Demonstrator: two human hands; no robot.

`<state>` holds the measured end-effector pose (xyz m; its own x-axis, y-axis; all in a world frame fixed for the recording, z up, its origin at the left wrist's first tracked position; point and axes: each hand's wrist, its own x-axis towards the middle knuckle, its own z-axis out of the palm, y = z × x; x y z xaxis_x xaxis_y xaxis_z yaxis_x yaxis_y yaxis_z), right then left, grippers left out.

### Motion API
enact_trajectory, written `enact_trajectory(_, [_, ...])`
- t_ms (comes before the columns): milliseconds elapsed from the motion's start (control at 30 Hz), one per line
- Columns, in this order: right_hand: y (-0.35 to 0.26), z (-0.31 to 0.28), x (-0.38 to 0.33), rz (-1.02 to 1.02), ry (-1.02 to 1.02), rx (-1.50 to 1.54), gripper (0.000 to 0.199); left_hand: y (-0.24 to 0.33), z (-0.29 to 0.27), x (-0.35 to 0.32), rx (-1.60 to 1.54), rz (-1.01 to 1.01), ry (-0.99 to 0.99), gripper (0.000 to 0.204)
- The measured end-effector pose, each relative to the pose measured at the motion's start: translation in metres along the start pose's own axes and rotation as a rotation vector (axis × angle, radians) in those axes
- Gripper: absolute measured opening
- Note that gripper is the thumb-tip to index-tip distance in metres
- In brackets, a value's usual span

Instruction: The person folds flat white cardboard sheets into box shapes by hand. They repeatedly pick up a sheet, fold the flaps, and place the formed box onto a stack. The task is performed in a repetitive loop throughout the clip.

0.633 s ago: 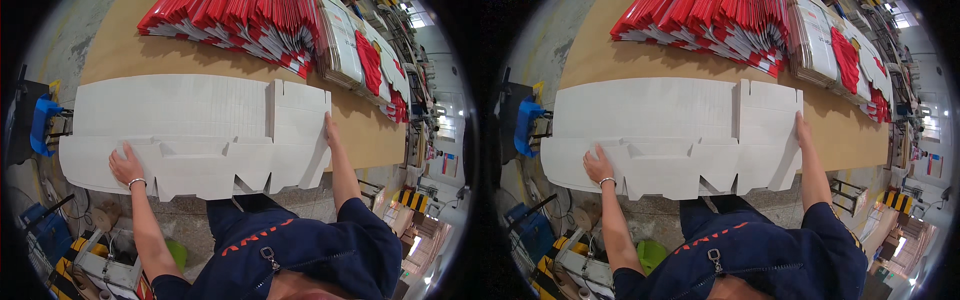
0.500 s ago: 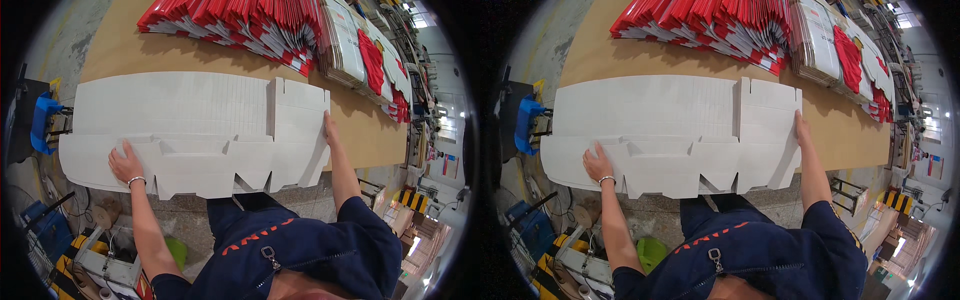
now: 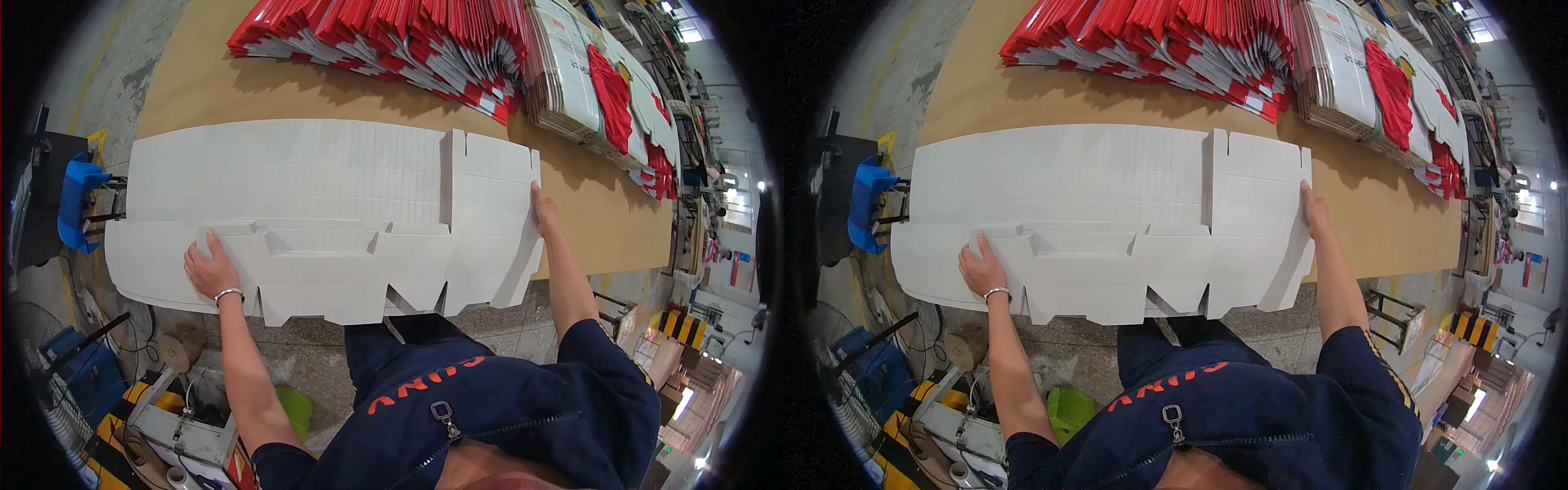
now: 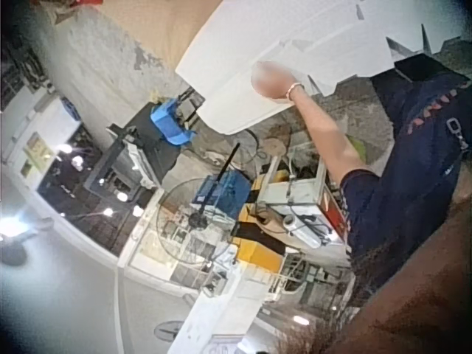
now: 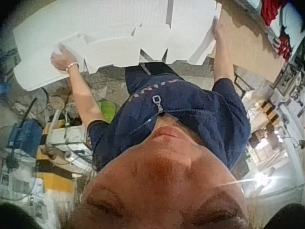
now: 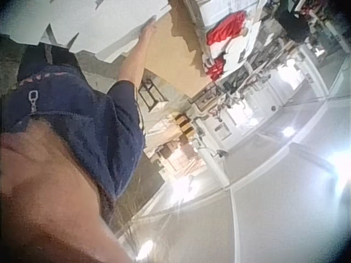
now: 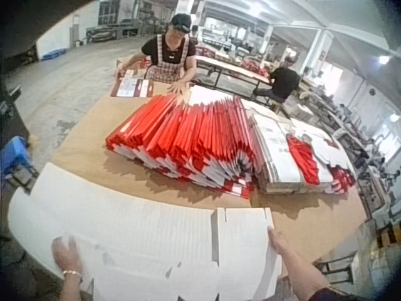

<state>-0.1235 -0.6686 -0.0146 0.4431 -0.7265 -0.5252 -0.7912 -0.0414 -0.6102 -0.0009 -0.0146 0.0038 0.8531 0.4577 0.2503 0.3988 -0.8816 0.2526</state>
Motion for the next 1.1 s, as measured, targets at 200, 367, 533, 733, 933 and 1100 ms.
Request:
enact_trajectory(200, [0.015, -0.014, 0.039, -0.102, 0.048, -0.289, 0.084, -0.014, 0.01, 0.001, -0.04, -0.037, 0.013, 0.057])
enact_trajectory(367, [0.014, -0.021, 0.037, -0.168, -0.097, -0.355, 0.069, -0.01, 0.012, 0.005, -0.131, 0.015, 0.116, 0.05])
enact_trajectory(533, [0.007, -0.038, 0.03, -0.623, 0.312, -0.737, 0.048, -0.024, -0.037, 0.016, -0.559, -0.194, -0.256, 0.048])
enact_trajectory(733, [-0.094, 0.062, -0.025, -0.948, -0.057, -0.662, 0.026, -0.089, -0.062, -0.032, -0.669, -0.291, 0.153, 0.048])
enact_trajectory(933, [-0.186, 0.279, -0.23, -1.239, -0.636, -0.52, 0.025, -0.093, -0.024, -0.103, -1.058, -0.942, -0.013, 0.059])
enact_trajectory(1100, [-0.206, 0.373, -0.325, -1.31, -0.891, -0.541, 0.038, -0.081, 0.006, -0.119, -1.246, -0.97, -0.111, 0.042])
